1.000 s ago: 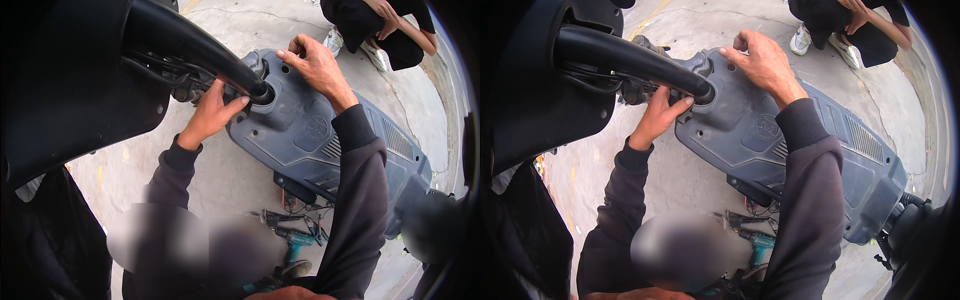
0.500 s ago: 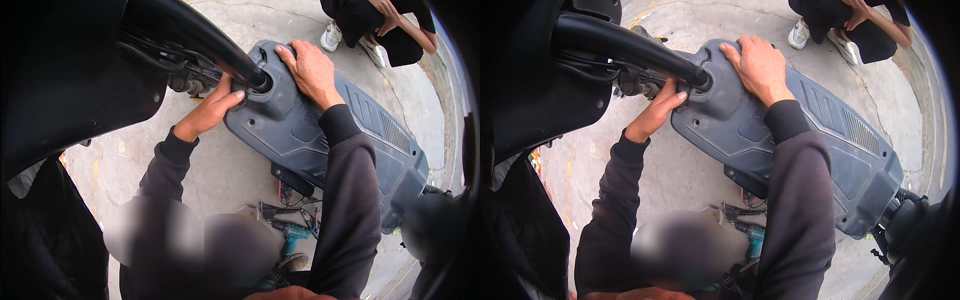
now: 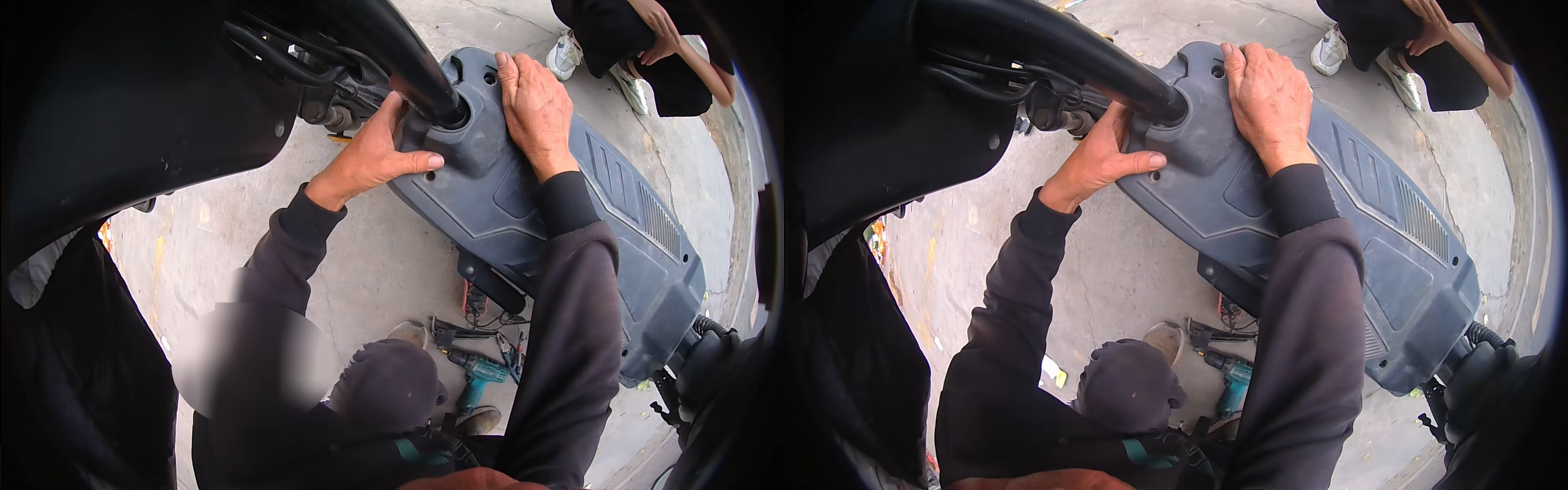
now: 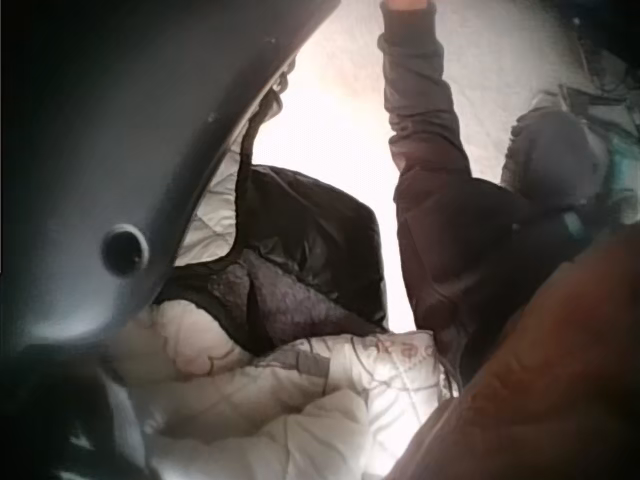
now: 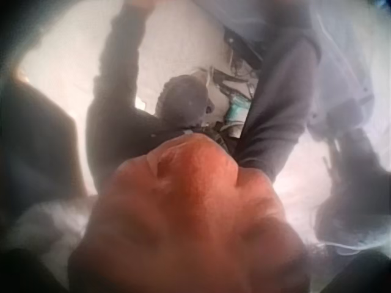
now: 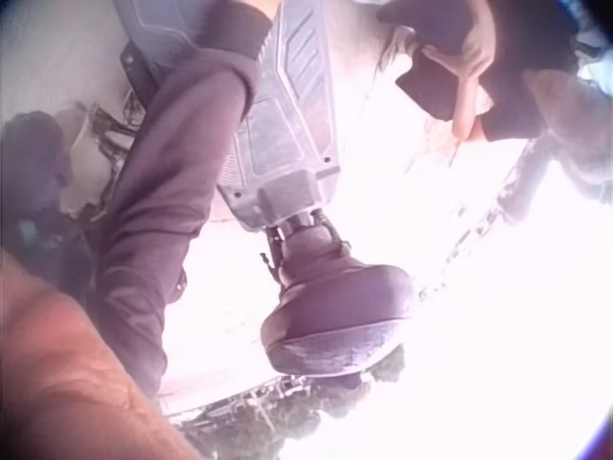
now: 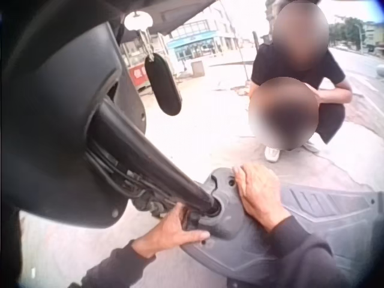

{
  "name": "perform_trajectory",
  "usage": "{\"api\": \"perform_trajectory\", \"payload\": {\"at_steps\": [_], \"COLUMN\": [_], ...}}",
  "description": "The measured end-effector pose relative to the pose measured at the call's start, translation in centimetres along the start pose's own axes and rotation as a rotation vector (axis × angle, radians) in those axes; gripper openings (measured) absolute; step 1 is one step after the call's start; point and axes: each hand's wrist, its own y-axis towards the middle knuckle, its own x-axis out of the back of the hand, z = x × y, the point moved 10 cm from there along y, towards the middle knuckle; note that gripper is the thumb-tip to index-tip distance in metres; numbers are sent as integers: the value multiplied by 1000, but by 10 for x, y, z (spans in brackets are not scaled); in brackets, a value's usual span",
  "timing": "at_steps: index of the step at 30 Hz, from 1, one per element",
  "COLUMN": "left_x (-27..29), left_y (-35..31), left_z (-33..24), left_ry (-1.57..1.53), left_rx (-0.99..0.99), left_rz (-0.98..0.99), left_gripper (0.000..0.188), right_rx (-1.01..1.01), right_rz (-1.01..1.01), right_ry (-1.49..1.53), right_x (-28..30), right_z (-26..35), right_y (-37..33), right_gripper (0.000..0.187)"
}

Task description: The person aligns and secures a plastic floorboard onto an electric scooter using a cordless drill and a manual screwdriver. They fasten multiple screws along the edges of the panel to attach it to the scooter frame.

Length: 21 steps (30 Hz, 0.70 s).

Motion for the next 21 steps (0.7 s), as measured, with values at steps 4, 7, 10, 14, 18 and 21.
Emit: {"api": "perform_trajectory", "payload": {"at_steps": [4,7,10,14,18,21], "left_x": [3,-5,-8,-15,-11,-4], "left_y": [-10,-28,-30,-46,-48,-46], "left_z": [8,3,6,12,12,14], "left_ry": [24,96,-69,-207,-129,-141], "left_rx": [35,-43,-39,-6,-23,-18], "left_rz": [-100,-222,-328,-325,-350,-355], "left_gripper": [99,100,97,95,89,84], "right_rx": [-17,-31,55,11,-20,-93], "right_rz": [57,79,14,1,-9,15], "right_ry": [-52,-101,-108,-209,-232,-247], "right_x": [-3,1,5,11,14,10], "right_z": [-9,-25,-23,-23,-21,-18], "right_y": [0,-8,-7,-12,-13,-10], "right_gripper": [49,49,49,49,50,51]}}
